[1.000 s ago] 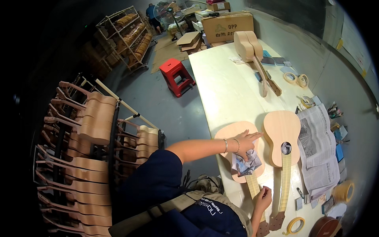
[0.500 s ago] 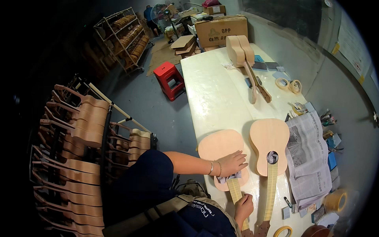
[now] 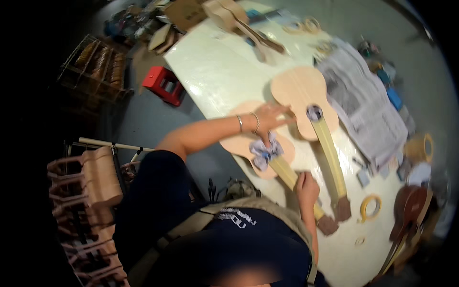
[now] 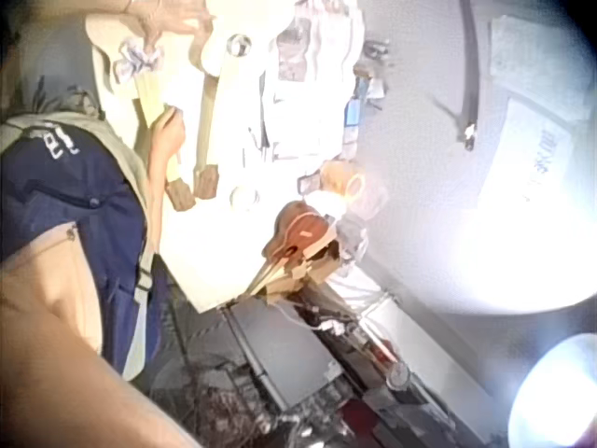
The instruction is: The person wipes the body of a guitar with a cloth, then applies masking tape to the fretboard. They place the guitar on a rack and repeat the process with another guitar, using a utility knife to cut the tape.
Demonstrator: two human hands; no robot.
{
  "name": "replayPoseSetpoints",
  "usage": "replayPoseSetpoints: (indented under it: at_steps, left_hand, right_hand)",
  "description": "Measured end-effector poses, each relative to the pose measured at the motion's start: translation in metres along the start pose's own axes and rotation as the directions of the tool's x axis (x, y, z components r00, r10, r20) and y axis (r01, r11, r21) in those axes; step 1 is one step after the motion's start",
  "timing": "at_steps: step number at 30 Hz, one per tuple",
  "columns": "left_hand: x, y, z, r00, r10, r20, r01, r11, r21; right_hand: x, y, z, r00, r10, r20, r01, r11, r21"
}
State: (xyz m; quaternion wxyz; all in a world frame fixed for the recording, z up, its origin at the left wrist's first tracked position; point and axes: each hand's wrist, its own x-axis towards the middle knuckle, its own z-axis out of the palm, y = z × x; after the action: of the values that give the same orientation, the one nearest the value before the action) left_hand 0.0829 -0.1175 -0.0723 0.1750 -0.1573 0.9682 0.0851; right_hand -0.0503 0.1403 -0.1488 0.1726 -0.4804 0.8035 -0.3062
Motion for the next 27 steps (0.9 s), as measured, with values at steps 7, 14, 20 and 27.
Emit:
replayPoseSetpoints:
  at_steps: [7,14,20,27]
  left_hand:
    - [0.009,0.038,0.053,0.999,0.013,-0.049,-0.006,0.989,0.148]
    - [0.013,-0.009,0.040,0.970,0.243,0.024,-0.218,0.906,-0.364]
    - [0.014,-0.002,0.032,1.000,0.004,0.003,-0.004,0.995,-0.096]
    - [-0.006,0.026,0.042,0.991,0.025,-0.131,-0.033,0.998,-0.056]
  right_hand:
    - [0.000,-0.002,-0.009,0.995,0.069,-0.068,-0.070,0.998,-0.002]
    - [0.000,-0.005,-0.008,0.993,0.078,-0.089,-0.074,0.996,0.048]
    - [0.000,-0.006,-0.006,0.995,0.083,-0.064,-0.081,0.996,0.028]
    - [-0.001,-0.004,-0.007,0.991,0.066,-0.112,-0.061,0.997,0.049]
